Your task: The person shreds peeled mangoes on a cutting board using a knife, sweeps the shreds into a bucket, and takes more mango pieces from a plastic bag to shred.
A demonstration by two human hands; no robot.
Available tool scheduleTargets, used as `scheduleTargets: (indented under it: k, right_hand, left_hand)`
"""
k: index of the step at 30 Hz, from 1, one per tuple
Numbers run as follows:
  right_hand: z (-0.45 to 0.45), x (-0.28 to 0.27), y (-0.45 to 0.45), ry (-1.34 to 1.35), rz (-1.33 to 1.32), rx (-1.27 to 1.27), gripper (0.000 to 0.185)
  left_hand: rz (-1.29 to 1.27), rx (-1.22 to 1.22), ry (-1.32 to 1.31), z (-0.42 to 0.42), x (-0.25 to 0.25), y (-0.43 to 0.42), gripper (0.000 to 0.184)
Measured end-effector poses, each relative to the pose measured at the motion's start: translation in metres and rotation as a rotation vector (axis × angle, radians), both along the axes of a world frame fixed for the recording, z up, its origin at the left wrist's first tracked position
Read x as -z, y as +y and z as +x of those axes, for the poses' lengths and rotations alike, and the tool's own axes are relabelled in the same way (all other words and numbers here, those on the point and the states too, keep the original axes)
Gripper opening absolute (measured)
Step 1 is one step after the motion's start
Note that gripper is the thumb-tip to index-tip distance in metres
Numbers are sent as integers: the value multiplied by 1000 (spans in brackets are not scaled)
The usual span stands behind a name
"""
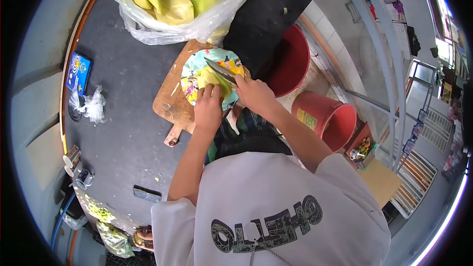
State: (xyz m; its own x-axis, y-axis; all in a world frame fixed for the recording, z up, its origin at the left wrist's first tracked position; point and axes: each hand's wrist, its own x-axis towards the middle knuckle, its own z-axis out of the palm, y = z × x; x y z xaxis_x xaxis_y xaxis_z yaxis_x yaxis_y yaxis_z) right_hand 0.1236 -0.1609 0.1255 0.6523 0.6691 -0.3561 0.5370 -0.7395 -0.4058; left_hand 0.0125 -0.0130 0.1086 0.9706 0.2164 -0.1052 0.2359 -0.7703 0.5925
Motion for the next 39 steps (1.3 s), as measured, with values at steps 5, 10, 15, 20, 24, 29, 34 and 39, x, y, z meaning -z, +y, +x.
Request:
scheduleTargets:
  k: [5, 10, 15, 20, 24, 29, 34, 39]
  right_hand:
    - [0, -4, 1, 5, -104, -59, 15]
    - [-3, -27, 10, -73, -50, -181, 17]
    - [-6, -17, 11, -72, 41, -237, 21]
    - [3, -11, 8, 44, -104, -168, 33]
    - [-4, -9, 4, 58, -45, -177, 43]
    - [-9, -22, 15, 67, -10, -124, 30]
    - [-1, -14, 12, 167, -151, -65, 29]
    - [-8, -20, 18, 181, -19, -101, 31]
  left_hand:
    - [40, 43, 68, 14, -1, 3, 45]
    - [-49, 81, 148, 11, -7, 9, 41]
    - [6, 234, 158, 17, -2, 14, 39]
    - [21, 108, 211, 24, -14, 7, 31]
    - [0, 253, 282, 19, -10, 14, 43]
    - [40, 121, 216, 12, -4, 6, 40]
    - [34, 181, 209, 14, -10, 9, 47]
    - [-13, 197, 161, 12, -7, 13, 40]
